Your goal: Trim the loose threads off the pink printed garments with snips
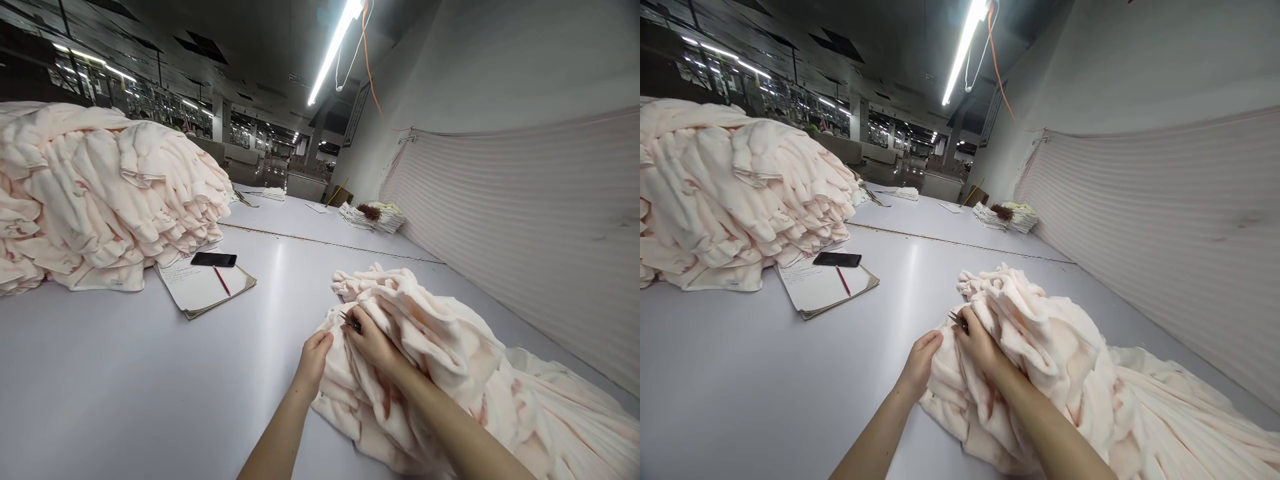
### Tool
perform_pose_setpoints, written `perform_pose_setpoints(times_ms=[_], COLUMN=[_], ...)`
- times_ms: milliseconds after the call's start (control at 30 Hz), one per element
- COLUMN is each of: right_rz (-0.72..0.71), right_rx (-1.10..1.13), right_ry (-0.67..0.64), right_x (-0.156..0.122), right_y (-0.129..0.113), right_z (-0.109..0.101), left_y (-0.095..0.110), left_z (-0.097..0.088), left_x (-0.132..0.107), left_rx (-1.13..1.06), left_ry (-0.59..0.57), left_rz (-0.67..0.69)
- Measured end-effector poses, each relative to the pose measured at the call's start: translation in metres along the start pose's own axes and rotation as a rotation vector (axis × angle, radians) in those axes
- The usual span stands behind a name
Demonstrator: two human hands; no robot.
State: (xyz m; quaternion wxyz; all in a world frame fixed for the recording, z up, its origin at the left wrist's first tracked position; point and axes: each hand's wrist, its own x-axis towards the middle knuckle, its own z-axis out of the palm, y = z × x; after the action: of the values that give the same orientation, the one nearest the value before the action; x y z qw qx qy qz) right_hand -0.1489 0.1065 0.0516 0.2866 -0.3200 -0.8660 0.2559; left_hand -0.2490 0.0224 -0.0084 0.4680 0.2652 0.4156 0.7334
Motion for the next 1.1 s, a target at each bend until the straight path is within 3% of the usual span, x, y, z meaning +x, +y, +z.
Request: perform_pose_setpoints(times_ms=[300,533,733,967,1100], right_rz=[-0.088,-0.102,-0.146,-0.321,-0.356], right_rx=[-0.027,-0.105,-0.154,-0.422,-0.427], right_ry=[-0.147,-0.132,-0.153,-0.113,-0.131], right_x=[-0.006,-0.002,-0.010,-0.024,-0.022], right_y=[-0.020,-0.005,-0.009,-0.006,-0.006], right_z=[-0.022,-0.025,-0.048,-0.066,-0.067], left_y=[0.000,-0.002,0.002,0.007,0.006], left_z=[0.011,0.017,0.025,0.035,0.042], left_x=[-0.010,-0.008,-0.004,-0.001,-0.001], left_rx=[-0.238,-0.323,-0.389,-0.427,-0.422], left_ry=[-0.081,-0.046,-0.071,-0.082,-0.068], left_rz=[-0.069,-0.074,-0.088,-0.096,-0.101])
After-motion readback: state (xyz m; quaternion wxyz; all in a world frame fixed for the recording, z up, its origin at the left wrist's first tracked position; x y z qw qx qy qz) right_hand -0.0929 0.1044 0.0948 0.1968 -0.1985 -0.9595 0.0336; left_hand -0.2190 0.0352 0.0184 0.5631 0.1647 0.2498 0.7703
